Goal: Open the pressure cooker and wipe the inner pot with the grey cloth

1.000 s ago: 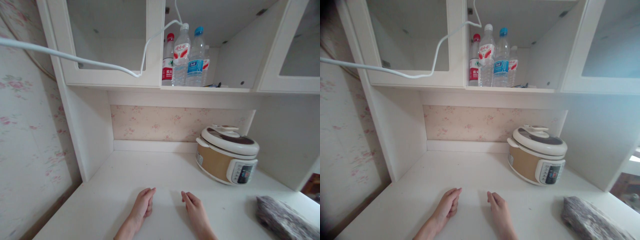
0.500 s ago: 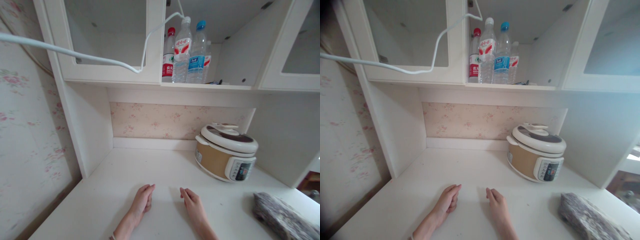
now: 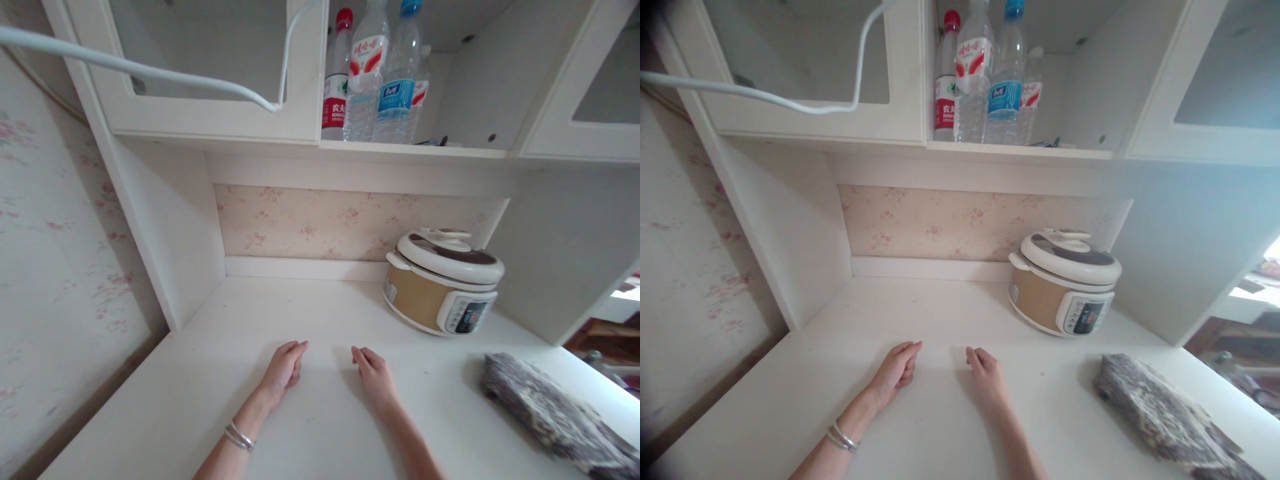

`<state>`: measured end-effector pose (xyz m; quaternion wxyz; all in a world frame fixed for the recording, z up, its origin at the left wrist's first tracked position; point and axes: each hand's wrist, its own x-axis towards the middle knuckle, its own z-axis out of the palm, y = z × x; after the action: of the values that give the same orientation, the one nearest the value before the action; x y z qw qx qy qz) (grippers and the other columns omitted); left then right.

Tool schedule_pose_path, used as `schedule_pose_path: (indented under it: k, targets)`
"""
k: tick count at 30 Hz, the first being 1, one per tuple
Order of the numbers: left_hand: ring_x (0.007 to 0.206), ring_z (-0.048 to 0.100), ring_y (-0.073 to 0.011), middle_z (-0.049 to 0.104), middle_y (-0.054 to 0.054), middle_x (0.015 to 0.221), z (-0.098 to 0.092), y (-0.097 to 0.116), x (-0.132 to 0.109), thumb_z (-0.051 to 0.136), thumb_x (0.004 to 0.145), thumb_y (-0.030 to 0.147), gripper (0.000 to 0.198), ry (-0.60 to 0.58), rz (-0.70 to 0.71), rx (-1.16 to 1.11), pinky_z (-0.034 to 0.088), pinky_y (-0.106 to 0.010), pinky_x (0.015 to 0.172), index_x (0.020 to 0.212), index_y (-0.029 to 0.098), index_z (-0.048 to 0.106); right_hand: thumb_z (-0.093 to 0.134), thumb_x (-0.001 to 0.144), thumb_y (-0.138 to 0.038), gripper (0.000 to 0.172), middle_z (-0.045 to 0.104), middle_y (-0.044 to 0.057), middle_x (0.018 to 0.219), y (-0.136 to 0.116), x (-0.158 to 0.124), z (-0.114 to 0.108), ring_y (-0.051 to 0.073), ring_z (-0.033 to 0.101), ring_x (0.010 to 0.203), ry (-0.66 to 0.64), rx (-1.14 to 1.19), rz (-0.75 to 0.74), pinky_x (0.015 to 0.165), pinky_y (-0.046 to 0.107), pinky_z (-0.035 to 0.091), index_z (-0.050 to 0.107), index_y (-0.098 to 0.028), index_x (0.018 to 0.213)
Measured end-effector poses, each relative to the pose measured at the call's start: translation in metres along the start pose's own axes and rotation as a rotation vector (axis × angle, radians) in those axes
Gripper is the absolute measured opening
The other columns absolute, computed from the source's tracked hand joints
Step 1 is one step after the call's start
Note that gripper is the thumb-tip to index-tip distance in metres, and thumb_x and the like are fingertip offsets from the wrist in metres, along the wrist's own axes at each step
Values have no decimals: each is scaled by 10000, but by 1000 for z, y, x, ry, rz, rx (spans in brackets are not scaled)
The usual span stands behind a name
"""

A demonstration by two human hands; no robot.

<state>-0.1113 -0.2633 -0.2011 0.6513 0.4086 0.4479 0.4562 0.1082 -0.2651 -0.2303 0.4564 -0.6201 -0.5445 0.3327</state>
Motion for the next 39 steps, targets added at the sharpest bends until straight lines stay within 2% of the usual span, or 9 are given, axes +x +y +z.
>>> schedule_pose_path:
  k: [4,16,26,39]
  targets:
    - [401,122,-35,218,117,491,-1,-2,0,640,738,496,461,-9,6,5,53,-228,404,634,219,286,427,820,-620,490,367,-47,515,3,1,0,107,338,492,-46,-3,-20,484,237,240,566,-178,660]
    - [397,136,-35,232,113,490,-1,-3,0,637,746,490,456,-1,19,31,63,-226,399,627,218,291,428,827,-608,480,374,-47,511,-4,-3,-1,110,344,493,-54,-9,-29,491,236,252,559,-183,648]
    - [386,135,-32,231,115,484,-1,-2,0,639,746,480,448,-4,20,28,55,-229,397,630,219,293,435,822,-603,476,365,-49,502,2,-1,1,108,333,488,-46,9,-54,481,236,240,558,-179,644]
    - [396,139,-36,224,110,494,0,0,-2,635,753,471,447,-9,26,31,64,-229,397,620,217,292,424,825,-610,484,425,-35,511,0,-4,0,112,353,486,-42,-19,-58,486,239,256,563,-183,642]
